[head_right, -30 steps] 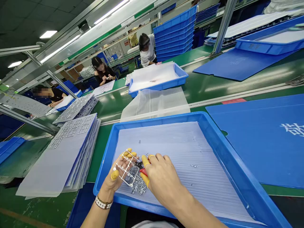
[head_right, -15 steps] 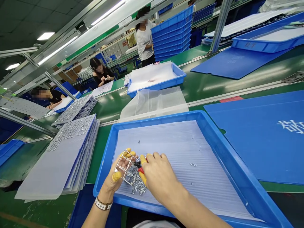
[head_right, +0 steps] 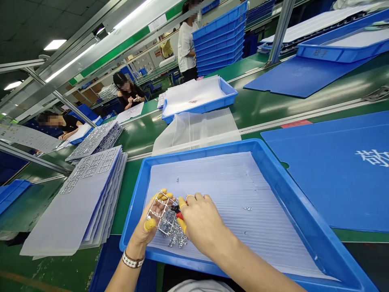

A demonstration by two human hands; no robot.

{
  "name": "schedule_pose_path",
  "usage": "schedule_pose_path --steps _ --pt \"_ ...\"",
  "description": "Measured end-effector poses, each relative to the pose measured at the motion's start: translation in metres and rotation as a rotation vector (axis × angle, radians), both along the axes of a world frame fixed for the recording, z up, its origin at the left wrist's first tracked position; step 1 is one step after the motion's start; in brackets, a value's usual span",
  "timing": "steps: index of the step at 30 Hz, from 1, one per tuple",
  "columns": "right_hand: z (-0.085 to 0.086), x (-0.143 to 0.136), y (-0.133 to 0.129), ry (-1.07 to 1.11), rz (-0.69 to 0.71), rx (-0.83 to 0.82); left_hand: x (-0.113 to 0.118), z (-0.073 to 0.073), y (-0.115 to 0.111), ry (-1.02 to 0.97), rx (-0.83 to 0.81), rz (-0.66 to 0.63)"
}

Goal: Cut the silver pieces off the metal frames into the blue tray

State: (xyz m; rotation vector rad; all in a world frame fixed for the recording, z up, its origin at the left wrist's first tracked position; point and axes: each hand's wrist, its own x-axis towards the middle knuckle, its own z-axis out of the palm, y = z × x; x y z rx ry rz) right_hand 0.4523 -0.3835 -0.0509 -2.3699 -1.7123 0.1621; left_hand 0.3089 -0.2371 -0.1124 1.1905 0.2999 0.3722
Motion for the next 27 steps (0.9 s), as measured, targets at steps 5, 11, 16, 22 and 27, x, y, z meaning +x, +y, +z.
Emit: schedule_pose_path --steps 5,11,16,22,27 --pt "-0.003 -0.001 0.000 -0.028 0.023 0.002 0.000 0.002 -0.001 0.008 0.012 0.011" --pt "-0.008 -0.002 -0.006 -0.041 -0.021 0.080 -0.001 0.004 0.000 0.002 -0.010 0.028" --pt "-0.011 -0.012 -0.012 -0.033 -0.013 0.195 0.000 0.006 0.000 -0.018 -0.003 0.075" --pt "-0.016 -0.023 -0.006 -0.037 0.013 0.234 0.002 0.009 -0.002 -0.006 0.026 0.100" --pt "-0.018 -0.023 -0.004 -0.026 0.006 0.220 0.002 0.010 -0.003 -0.011 0.033 0.110"
